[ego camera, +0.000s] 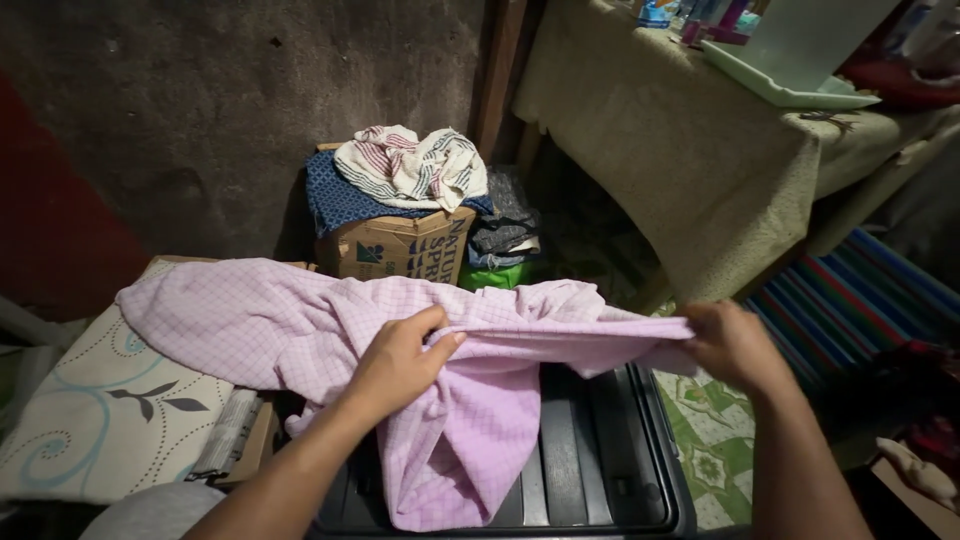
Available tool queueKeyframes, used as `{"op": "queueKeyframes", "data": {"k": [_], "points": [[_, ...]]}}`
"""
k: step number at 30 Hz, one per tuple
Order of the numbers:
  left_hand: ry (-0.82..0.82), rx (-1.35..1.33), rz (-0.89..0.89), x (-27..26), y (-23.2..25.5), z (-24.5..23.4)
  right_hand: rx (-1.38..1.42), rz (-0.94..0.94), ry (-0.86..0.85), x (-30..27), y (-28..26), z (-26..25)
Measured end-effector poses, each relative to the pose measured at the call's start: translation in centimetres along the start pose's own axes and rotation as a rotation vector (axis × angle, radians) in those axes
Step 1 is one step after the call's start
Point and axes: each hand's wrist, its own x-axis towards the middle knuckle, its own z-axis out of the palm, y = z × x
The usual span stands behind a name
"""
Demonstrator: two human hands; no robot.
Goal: The person folds a white patterned sheet and a pink checkered sheet on top of a black suitcase. They smooth and align the edges of each sheet before folding them into neat rectangles.
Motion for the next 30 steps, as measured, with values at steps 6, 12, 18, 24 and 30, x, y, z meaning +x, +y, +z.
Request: {"op": "queueKeyframes", "data": {"k": [6, 12, 18, 24, 30], "points": [[-0.198, -0.04, 0.006, 0.1, -1.0, 1.4, 0.167, 0.079, 0.481, 1.0, 4.4, -0.1], [-0.74, 0.131, 0.079, -0.6, -5.3, 3.1, -0.182, 0.131, -0.113, 4.0, 8.9, 1.7], [-0.731, 0.388, -0.035, 0.2, -7.5, 2.9, 0.318, 0.008, 0.136, 5.0, 14.4, 1.5], [-0.783, 0.34, -0.211, 0.7, -6.6, 1.0, 0.231, 0.207, 0.51, 3.5, 11.5, 1.1], [-0.921, 0.074, -0.145, -0.6, -4.7, 2.1, 0.634, 0.078, 0.697, 0.8, 3.4, 1.6]]}}
